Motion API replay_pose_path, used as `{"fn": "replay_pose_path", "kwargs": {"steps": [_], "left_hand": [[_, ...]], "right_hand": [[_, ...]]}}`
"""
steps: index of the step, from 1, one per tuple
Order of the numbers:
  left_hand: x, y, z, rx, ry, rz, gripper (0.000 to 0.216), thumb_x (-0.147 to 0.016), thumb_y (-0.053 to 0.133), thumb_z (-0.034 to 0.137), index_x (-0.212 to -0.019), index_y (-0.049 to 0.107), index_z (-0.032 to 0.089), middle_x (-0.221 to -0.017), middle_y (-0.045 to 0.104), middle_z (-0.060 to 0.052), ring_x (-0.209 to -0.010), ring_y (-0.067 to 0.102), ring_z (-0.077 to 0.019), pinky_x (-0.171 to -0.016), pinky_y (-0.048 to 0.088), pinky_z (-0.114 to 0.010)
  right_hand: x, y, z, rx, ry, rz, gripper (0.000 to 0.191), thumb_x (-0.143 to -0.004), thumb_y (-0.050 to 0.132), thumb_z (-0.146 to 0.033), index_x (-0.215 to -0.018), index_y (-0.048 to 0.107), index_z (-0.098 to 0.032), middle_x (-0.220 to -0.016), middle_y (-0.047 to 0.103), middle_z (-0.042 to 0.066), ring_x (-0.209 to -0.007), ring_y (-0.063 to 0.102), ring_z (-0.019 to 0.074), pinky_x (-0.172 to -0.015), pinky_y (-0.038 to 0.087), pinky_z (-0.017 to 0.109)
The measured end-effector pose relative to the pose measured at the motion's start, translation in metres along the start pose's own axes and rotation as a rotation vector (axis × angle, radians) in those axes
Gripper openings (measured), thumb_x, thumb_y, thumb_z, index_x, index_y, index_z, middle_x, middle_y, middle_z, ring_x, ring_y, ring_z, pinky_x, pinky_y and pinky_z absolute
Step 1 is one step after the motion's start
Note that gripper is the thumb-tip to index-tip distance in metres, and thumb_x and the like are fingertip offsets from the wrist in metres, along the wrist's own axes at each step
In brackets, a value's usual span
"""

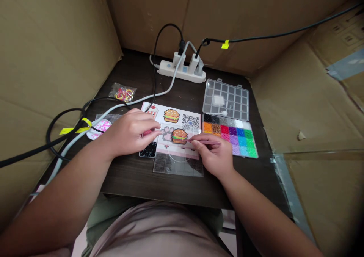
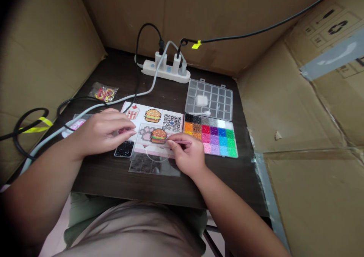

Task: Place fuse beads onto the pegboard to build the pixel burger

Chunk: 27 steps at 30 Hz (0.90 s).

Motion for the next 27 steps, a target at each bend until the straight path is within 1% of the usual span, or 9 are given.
{"fn": "replay_pose_path", "kwargs": {"steps": [11, 21, 27], "left_hand": [[-0.0008, 0.0010, -0.0005, 0.005, -0.024, -0.017, 0.026, -0.095, 0.049, 0.033, -0.088, 0.069, 0.020, -0.086, 0.073, -0.003, -0.079, 0.065, -0.0151, -0.081, 0.045, -0.031], [-0.0002, -0.0002, 0.0014, 0.009, 0.027, 0.015, 0.021, -0.094, 0.052, 0.029, -0.089, 0.069, 0.018, -0.085, 0.072, -0.004, -0.080, 0.065, -0.0162, -0.080, 0.045, -0.032], [-0.0006, -0.0004, 0.0008, 0.005, 0.015, -0.001, 0.021, -0.094, 0.052, 0.030, -0.089, 0.070, 0.019, -0.084, 0.072, -0.004, -0.077, 0.064, -0.0157, -0.081, 0.045, -0.031]], "right_hand": [[-0.0003, 0.0003, 0.0003, -0.007, 0.008, 0.000, 0.007, -0.078, 0.068, -0.025, -0.074, 0.072, -0.021, -0.074, 0.075, 0.004, -0.068, 0.071, 0.0185, -0.062, 0.058, 0.030], [-0.0001, 0.0004, 0.0010, -0.011, 0.012, -0.005, 0.006, -0.078, 0.068, -0.024, -0.075, 0.073, -0.021, -0.075, 0.075, 0.004, -0.068, 0.071, 0.0181, -0.062, 0.057, 0.030], [-0.0005, 0.0003, 0.0003, -0.010, 0.006, 0.000, 0.007, -0.078, 0.068, -0.023, -0.075, 0.073, -0.020, -0.075, 0.075, 0.004, -0.068, 0.070, 0.0180, -0.063, 0.057, 0.030]]}}
Point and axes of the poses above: each hand's wrist, its own x-axis away from the middle knuckle, its own y-axis out of the palm, z = x × y, the point moved 6 cm from there along -x, towards the middle knuckle
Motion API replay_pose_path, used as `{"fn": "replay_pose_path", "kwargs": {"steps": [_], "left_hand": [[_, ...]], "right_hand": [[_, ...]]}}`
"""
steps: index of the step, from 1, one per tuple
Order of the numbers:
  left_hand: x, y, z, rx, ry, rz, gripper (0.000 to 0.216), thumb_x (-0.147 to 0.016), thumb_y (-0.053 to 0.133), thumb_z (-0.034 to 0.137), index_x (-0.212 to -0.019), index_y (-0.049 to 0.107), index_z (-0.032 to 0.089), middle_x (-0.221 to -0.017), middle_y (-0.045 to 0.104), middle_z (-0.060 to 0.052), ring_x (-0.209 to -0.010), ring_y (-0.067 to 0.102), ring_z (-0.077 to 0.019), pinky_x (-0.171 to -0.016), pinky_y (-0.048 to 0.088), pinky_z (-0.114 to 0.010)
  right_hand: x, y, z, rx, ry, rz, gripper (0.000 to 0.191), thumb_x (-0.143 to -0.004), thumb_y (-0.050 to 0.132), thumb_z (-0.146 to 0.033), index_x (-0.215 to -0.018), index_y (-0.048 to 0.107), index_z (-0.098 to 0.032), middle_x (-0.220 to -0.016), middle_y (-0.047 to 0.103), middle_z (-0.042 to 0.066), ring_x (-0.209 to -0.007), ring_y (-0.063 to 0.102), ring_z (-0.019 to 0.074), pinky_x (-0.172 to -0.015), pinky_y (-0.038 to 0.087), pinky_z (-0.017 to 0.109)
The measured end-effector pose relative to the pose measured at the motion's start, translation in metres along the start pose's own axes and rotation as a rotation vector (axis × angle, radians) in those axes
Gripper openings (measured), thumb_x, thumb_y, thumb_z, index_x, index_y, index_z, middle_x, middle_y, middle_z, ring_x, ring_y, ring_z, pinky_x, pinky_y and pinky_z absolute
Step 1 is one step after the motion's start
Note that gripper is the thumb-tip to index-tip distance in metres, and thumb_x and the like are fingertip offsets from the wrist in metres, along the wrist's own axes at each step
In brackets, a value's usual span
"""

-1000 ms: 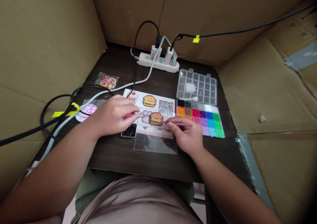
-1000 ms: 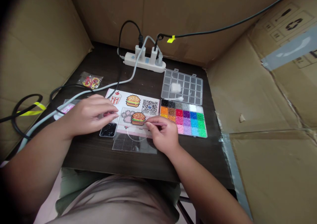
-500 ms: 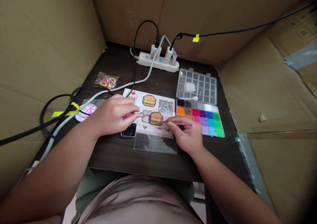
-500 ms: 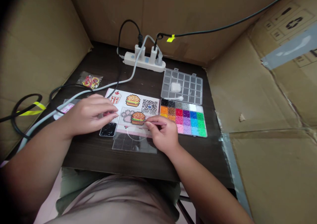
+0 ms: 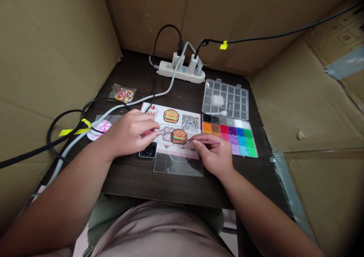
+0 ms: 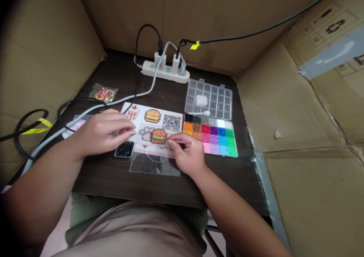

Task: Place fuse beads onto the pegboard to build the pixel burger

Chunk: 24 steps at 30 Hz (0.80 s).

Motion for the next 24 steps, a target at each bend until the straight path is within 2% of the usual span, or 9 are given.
{"fn": "replay_pose_path", "kwargs": {"steps": [8, 14, 24], "left_hand": [[0.001, 0.000, 0.002, 0.016, 0.051, 0.048, 0.018, -0.092, 0.056, 0.028, -0.090, 0.069, 0.016, -0.084, 0.071, -0.005, -0.078, 0.064, -0.0167, -0.080, 0.047, -0.033], [-0.003, 0.002, 0.009, -0.014, 0.073, 0.053, 0.018, -0.092, 0.057, 0.029, -0.092, 0.070, 0.016, -0.092, 0.068, -0.007, -0.088, 0.063, -0.0192, -0.084, 0.047, -0.035], [-0.012, 0.014, 0.036, -0.240, 0.110, -0.127, 0.023, -0.092, 0.056, 0.037, -0.107, 0.070, 0.027, -0.129, 0.057, -0.011, -0.121, 0.049, -0.0329, -0.101, 0.037, -0.055]], "right_hand": [[0.001, 0.000, 0.002, 0.002, 0.013, -0.015, 0.008, -0.079, 0.067, -0.023, -0.077, 0.073, -0.019, -0.076, 0.075, 0.005, -0.069, 0.070, 0.0175, -0.063, 0.055, 0.030], [0.001, 0.000, -0.001, -0.011, -0.008, -0.017, 0.007, -0.079, 0.067, -0.022, -0.076, 0.073, -0.019, -0.076, 0.075, 0.004, -0.070, 0.070, 0.0176, -0.064, 0.056, 0.029], [0.001, -0.002, -0.002, -0.027, -0.103, -0.054, 0.007, -0.080, 0.067, -0.018, -0.079, 0.074, -0.020, -0.081, 0.076, 0.005, -0.078, 0.071, 0.0182, -0.072, 0.059, 0.031]]}}
Point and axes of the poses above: each hand's wrist, its own x-axis away from the middle knuckle, its own y-axis out of the palm, z = x × y, the point moved 6 cm from there along -x, towards the middle knuckle
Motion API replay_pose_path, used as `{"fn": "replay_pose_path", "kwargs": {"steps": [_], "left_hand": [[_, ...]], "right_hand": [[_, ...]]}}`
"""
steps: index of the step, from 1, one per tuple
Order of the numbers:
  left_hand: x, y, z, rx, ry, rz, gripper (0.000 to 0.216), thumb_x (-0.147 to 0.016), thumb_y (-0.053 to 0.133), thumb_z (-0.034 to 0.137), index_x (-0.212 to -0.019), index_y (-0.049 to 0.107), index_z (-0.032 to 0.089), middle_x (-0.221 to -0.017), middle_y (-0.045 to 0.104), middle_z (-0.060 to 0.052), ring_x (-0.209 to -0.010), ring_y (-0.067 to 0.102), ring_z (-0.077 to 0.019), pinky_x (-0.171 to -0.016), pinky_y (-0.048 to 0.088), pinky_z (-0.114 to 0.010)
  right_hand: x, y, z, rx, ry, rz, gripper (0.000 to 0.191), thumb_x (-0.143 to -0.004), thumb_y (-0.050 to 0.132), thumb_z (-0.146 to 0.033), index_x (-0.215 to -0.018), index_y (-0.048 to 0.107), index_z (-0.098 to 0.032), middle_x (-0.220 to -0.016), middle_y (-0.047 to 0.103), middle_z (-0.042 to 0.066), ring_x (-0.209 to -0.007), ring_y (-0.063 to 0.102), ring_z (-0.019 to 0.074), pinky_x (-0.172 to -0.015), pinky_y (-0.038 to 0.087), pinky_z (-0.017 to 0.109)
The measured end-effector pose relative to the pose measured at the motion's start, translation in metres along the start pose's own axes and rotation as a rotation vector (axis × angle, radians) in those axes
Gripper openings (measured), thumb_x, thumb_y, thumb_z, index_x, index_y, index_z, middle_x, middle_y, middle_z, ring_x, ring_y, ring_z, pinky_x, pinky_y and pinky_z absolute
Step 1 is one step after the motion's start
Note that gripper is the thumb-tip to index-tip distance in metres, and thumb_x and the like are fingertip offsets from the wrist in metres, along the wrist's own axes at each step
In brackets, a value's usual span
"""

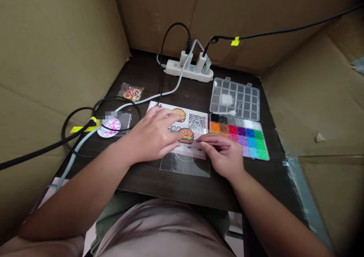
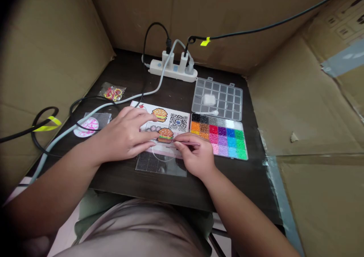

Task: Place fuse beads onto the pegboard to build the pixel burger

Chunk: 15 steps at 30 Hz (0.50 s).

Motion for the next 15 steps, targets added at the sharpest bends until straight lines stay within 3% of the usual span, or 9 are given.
{"fn": "replay_pose_path", "kwargs": {"steps": [4, 15], "left_hand": [[-0.0032, 0.0025, 0.0048, -0.010, -0.012, -0.062, 0.022, -0.092, 0.056, 0.039, -0.104, 0.071, 0.028, -0.134, 0.053, -0.011, -0.126, 0.044, -0.0341, -0.103, 0.035, -0.056], [-0.0075, 0.0067, 0.0068, 0.013, -0.018, -0.071, 0.021, -0.090, 0.059, 0.039, -0.104, 0.071, 0.029, -0.138, 0.050, -0.011, -0.131, 0.040, -0.0338, -0.105, 0.032, -0.059]], "right_hand": [[0.0001, -0.0009, -0.0018, 0.005, -0.036, -0.011, 0.009, -0.081, 0.067, -0.016, -0.080, 0.074, -0.021, -0.082, 0.076, 0.004, -0.078, 0.071, 0.0172, -0.071, 0.059, 0.030], [0.0000, -0.0011, -0.0037, 0.000, -0.067, -0.041, 0.011, -0.082, 0.067, -0.013, -0.082, 0.074, -0.022, -0.084, 0.075, 0.003, -0.078, 0.071, 0.0153, -0.073, 0.059, 0.028]]}}
Point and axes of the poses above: each hand's wrist, its own x-axis away from the middle knuckle, its own y-axis out of the palm, z = x × y, the point moved 6 cm from there along -x, towards the middle knuckle
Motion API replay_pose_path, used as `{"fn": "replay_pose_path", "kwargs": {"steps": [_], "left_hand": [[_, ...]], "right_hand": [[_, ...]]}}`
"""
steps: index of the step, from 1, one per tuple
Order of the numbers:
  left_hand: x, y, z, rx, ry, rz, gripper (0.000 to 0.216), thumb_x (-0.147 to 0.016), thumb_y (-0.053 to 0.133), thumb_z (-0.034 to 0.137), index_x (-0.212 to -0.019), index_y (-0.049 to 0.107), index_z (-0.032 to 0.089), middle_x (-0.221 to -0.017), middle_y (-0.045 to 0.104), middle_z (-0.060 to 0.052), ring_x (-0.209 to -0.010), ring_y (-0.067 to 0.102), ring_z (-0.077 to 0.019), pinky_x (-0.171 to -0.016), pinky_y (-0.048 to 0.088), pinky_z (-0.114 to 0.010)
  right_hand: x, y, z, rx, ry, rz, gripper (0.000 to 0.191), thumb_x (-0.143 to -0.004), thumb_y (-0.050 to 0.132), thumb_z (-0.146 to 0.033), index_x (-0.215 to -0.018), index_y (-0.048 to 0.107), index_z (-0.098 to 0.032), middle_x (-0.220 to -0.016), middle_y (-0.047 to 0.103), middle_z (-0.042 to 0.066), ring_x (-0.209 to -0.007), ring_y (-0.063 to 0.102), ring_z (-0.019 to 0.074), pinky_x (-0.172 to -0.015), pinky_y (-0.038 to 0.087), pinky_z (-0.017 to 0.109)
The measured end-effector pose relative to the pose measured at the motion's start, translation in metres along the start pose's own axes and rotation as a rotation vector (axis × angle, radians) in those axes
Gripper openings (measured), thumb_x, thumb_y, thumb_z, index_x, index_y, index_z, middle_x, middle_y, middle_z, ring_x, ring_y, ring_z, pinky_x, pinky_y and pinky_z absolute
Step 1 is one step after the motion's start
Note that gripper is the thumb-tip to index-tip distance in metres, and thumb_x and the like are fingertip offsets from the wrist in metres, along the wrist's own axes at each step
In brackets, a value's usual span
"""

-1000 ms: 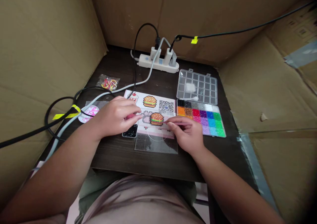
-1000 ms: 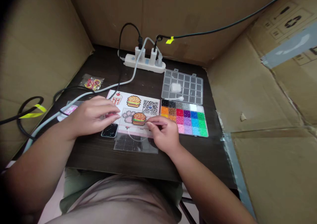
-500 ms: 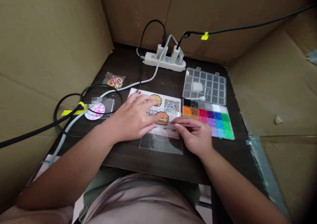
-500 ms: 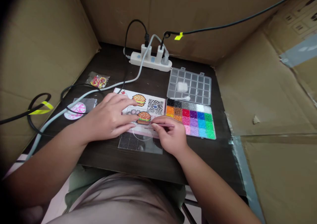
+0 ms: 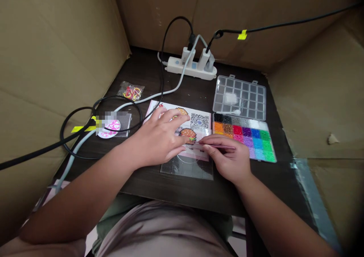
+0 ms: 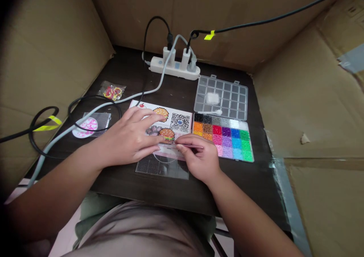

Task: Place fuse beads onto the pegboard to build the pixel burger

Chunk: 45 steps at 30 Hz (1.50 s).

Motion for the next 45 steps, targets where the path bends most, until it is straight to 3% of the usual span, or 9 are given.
{"fn": "replay_pose_path", "kwargs": {"steps": [23, 45], "left_hand": [[-0.005, 0.009, 0.005, -0.009, 0.021, -0.019, 0.022, -0.089, 0.060, 0.036, -0.102, 0.074, 0.026, -0.143, 0.048, -0.014, -0.132, 0.039, -0.0373, -0.105, 0.031, -0.062], [-0.005, 0.017, 0.005, -0.004, 0.033, -0.052, 0.024, -0.089, 0.060, 0.036, -0.107, 0.073, 0.027, -0.143, 0.047, -0.014, -0.133, 0.038, -0.0383, -0.104, 0.031, -0.061]], "right_hand": [[-0.001, 0.002, 0.004, 0.003, 0.076, -0.017, 0.008, -0.082, 0.068, -0.019, -0.081, 0.075, -0.022, -0.085, 0.076, 0.005, -0.079, 0.072, 0.0189, -0.073, 0.060, 0.034], [0.000, 0.001, 0.005, -0.010, 0.084, 0.005, 0.007, -0.080, 0.069, -0.019, -0.080, 0.075, -0.022, -0.084, 0.076, 0.005, -0.078, 0.072, 0.0184, -0.072, 0.060, 0.032]]}}
Point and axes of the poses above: each hand's wrist, its own x-axis away from the middle knuckle, its own y-axis out of the palm, z = x × y, the point moved 6 cm from there along -x, towards the middle knuckle
